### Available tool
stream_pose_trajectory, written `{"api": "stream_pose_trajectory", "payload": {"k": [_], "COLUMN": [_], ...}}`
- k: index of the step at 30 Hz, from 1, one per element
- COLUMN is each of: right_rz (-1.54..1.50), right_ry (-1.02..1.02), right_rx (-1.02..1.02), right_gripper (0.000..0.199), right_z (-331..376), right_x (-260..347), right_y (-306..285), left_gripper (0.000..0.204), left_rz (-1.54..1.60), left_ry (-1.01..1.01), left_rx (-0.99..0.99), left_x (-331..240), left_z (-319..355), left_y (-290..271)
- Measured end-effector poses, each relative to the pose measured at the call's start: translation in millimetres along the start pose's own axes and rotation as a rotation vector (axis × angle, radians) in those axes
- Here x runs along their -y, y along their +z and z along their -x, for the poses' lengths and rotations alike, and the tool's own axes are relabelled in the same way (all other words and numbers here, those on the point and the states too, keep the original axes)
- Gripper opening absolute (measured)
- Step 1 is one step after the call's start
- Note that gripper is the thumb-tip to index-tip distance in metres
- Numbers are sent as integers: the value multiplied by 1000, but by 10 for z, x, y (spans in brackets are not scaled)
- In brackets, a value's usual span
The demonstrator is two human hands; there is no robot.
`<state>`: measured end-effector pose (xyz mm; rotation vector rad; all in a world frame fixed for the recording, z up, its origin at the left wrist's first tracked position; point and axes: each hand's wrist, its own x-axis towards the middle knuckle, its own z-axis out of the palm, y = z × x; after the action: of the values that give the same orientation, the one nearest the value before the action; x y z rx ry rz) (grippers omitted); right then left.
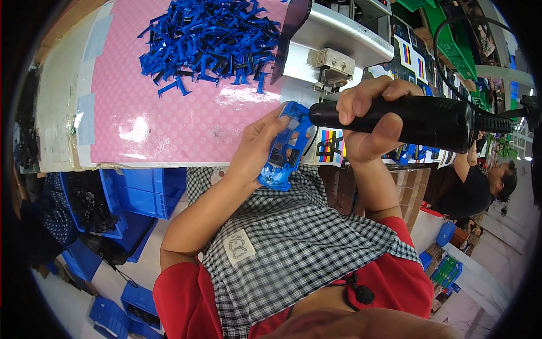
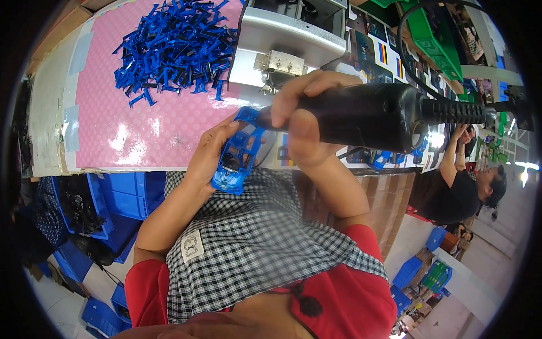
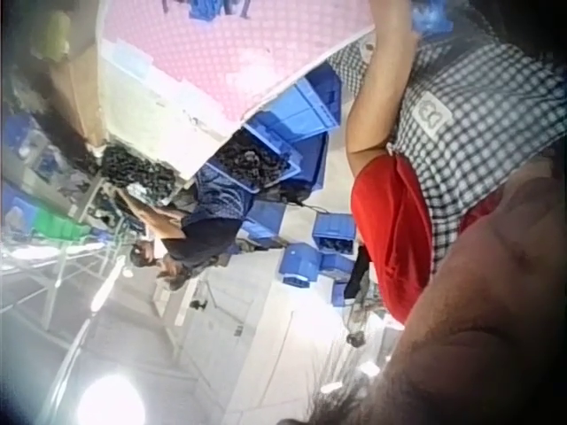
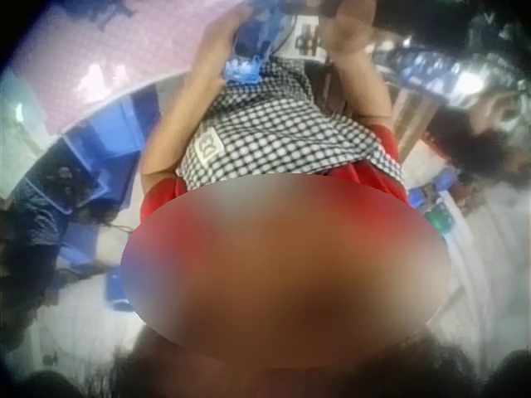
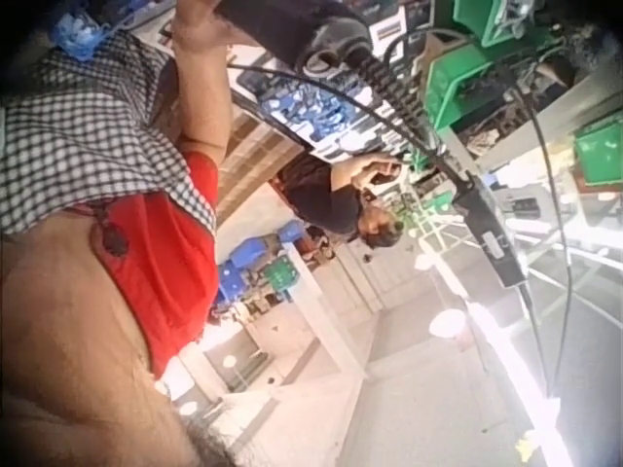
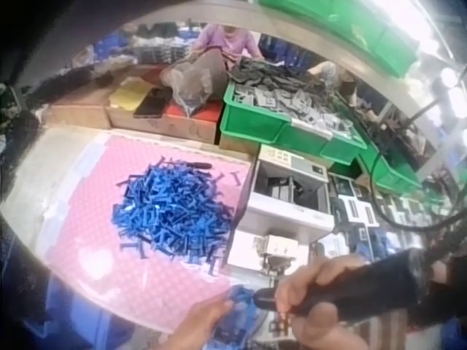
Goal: The person attaches plastic parts onto toy car bodies by hand, fastens them using a handheld heating tool, and places the assembled toy cars on the table.
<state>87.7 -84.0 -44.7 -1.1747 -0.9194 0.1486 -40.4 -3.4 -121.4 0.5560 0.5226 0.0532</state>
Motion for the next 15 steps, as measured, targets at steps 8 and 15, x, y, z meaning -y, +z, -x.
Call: {"api": "stream_pose_trajectory", "payload": {"k": [8, 15], "right_rz": [-148, -144], "right_ry": [54, -45], "right_rx": [271, 355], "right_gripper": [51, 56], "right_z": [25, 41], "right_x": [7, 240], "right_y": [-96, -241], "left_gripper": [37, 41], "left_rz": [37, 9], "left_ry": [-25, -4], "left_rx": [-48, 36], "left_x": [-45, -22], "left_z": [18, 23], "left_y": [41, 39]}}
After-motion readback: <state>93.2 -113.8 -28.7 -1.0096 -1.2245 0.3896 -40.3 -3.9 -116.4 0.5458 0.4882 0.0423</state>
